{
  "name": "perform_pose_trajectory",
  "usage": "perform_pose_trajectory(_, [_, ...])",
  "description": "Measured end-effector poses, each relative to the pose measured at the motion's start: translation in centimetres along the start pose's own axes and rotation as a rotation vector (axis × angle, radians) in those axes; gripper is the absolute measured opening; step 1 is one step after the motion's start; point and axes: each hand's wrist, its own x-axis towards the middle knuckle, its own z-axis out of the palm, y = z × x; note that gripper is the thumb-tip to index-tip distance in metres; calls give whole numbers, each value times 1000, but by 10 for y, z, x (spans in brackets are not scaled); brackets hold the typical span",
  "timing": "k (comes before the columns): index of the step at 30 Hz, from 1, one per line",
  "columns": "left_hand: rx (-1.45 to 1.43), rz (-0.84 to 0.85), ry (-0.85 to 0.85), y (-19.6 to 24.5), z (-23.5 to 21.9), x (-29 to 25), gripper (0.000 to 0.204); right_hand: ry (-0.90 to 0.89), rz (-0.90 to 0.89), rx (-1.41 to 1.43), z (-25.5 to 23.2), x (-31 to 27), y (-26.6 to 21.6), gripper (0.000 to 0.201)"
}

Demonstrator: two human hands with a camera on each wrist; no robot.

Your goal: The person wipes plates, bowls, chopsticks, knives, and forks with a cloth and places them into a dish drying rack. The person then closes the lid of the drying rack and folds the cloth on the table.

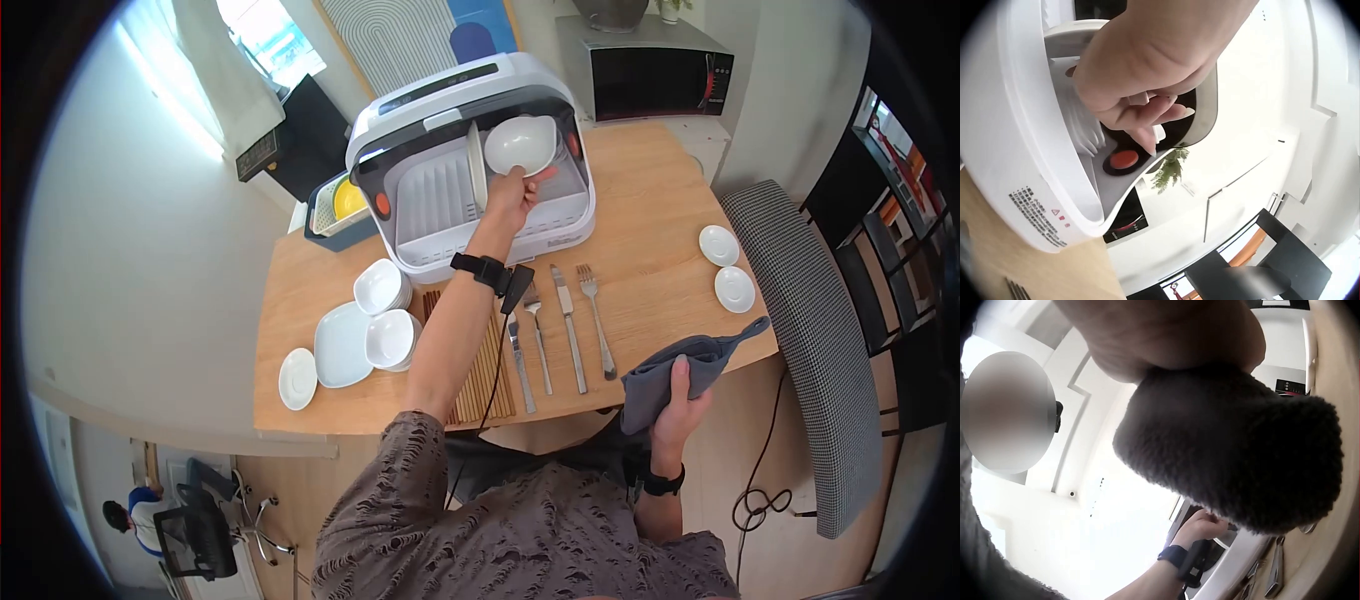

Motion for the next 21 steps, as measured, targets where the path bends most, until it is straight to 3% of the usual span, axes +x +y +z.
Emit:
perform_pose_trajectory(5, [-142,-17,38,2,-6,44,18,34,10,-13,-3,4,-6,17])
perform_pose_trajectory(11, [-34,-164,15,7,-13,73,18,-8,22,4,-7,8,-8,17])
perform_pose_trajectory(17, [159,-211,107,9,-7,81,21,13,25,23,-13,13,-6,17])
perform_pose_trajectory(21, [178,-186,76,1,-12,77,25,26,43,26,-16,12,-4,18])
